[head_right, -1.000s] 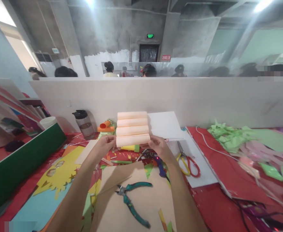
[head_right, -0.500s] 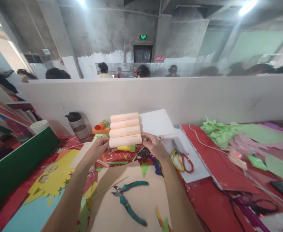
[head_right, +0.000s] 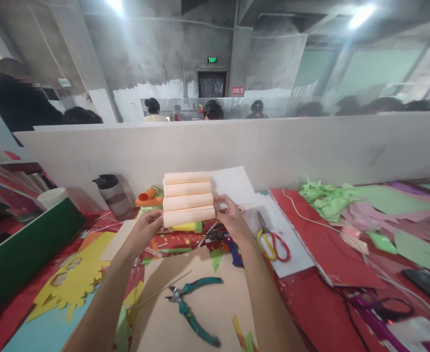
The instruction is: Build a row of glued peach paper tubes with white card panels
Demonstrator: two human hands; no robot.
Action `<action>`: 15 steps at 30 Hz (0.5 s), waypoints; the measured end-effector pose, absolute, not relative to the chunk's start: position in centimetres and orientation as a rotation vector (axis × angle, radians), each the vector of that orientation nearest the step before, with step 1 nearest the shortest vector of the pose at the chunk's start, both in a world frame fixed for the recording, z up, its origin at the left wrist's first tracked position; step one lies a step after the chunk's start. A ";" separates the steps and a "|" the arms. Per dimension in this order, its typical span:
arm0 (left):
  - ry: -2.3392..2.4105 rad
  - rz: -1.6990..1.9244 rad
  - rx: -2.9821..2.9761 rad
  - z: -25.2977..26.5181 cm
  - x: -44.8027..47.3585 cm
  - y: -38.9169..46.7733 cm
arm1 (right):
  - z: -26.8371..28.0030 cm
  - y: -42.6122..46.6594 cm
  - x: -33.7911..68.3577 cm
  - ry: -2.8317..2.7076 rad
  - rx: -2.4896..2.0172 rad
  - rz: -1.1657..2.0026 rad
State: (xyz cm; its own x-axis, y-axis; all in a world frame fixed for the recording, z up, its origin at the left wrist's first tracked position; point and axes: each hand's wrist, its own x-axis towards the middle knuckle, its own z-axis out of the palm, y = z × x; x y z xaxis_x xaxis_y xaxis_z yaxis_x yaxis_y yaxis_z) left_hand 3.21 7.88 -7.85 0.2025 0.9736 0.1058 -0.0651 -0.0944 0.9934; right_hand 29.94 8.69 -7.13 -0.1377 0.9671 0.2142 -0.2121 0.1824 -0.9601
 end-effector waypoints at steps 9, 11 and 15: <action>1.012 1.148 1.419 -5.9 4.4 7.0 | -7.7 8.9 30.3 -1.133 -0.801 1.294; 1.026 1.138 1.430 -5.9 4.4 7.0 | -7.8 9.0 30.3 -1.137 -0.796 1.284; 0.992 1.124 1.384 -6.3 4.5 7.2 | -7.9 9.1 30.2 -1.155 -0.805 1.269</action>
